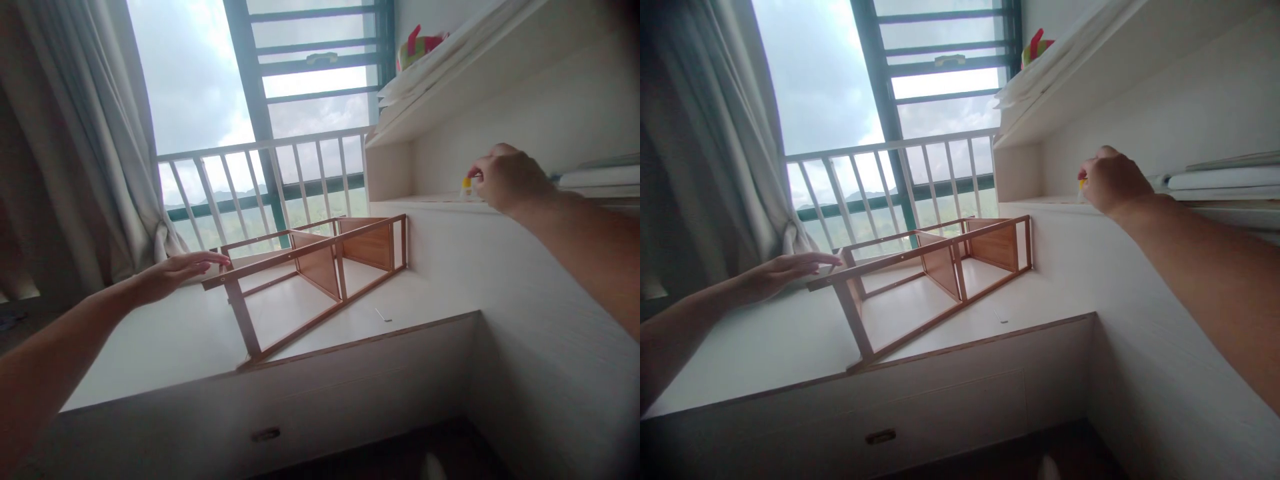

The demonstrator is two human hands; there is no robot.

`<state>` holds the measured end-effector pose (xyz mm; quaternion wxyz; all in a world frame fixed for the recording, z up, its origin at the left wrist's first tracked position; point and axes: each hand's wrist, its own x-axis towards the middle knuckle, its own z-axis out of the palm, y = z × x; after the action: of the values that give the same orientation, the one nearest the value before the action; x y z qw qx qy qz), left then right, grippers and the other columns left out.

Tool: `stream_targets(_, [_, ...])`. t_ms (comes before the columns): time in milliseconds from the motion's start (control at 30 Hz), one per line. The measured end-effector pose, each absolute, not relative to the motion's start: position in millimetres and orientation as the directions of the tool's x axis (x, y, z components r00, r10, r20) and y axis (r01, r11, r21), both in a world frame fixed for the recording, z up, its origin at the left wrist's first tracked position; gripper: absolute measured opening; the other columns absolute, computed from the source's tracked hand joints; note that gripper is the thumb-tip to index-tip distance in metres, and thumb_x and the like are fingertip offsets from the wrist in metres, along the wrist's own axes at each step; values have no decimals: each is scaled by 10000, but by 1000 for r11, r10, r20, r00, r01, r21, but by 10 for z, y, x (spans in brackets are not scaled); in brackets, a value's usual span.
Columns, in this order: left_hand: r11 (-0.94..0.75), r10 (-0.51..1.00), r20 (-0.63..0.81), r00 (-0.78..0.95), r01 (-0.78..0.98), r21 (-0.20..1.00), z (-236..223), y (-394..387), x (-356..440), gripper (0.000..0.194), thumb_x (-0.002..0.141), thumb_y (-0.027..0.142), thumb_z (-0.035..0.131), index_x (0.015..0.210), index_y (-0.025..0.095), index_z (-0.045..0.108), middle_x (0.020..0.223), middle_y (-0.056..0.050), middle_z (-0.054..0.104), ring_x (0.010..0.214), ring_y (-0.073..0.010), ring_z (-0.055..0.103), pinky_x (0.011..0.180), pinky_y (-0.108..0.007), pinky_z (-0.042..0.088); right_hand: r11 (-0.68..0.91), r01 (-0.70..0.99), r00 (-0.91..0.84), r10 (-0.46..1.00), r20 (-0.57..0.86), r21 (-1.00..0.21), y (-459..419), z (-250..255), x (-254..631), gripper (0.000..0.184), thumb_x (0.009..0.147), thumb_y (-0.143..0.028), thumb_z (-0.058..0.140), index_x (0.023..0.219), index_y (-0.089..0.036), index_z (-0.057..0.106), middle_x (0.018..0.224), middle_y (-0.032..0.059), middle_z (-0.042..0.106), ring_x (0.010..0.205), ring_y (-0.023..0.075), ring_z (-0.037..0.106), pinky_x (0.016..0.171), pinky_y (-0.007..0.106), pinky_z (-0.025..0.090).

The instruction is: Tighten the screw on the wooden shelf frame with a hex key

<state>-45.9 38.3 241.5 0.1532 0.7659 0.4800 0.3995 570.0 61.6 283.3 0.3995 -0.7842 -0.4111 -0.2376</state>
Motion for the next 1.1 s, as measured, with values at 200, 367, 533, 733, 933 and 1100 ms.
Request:
stream_targets(200, [-375,917,381,118,579,724,2515,544,-405,129,770,-7,658,763,118,693,896,-62,763,935,-153,683,861,-277,501,328,944,-178,578,796,-27,475,1886,4857,273,954,-321,605,1166,-149,617,1228,95,617,1070,208,628,924,417,542])
stream_targets(367, [-335,931,353,94,606,722,2549,520,-346,144,784,-9,654,714,115,677,871,-90,751,916,-187,670,899,-302,459,583,812,-382,560,735,-22,601,911,4304,262,969,-338,579,1168,-171,615,1190,78,634,1017,188,642,887,397,557])
stream_targets(533, [-395,906,396,149,632,667,2515,517,-481,113,761,145,736,666,155,674,816,-99,735,864,-219,647,837,-297,460,653,743,-378,593,711,-149,832,368,4035,284,969,-345,580,1187,-165,605,1181,79,636,996,186,648,868,393,564])
stream_targets(733, [-479,857,461,230,684,550,2442,372,-734,296,515,346,877,702,187,711,867,-134,744,914,-281,625,877,-354,441,648,703,-342,671,658,-295,1015,189,4005,296,967,-349,583,1198,-164,600,1191,81,632,1004,190,647,868,395,565])
stream_targets(933, [-477,826,483,290,817,324,2389,153,-1005,527,479,656,766,775,221,750,944,-133,753,987,-321,627,928,-414,425,571,726,-313,771,554,-383,1047,152,4039,310,963,-350,589,1210,-162,594,1201,83,627,1010,194,646,865,397,566])
stream_targets(1100, [-483,766,500,404,875,32,2328,-21,-1240,492,644,693,622,861,270,750,984,-80,759,981,-282,653,875,-384,470,509,764,-279,815,508,-396,1049,163,4041,302,966,-351,583,1207,-168,597,1209,84,626,1019,194,643,879,402,561])
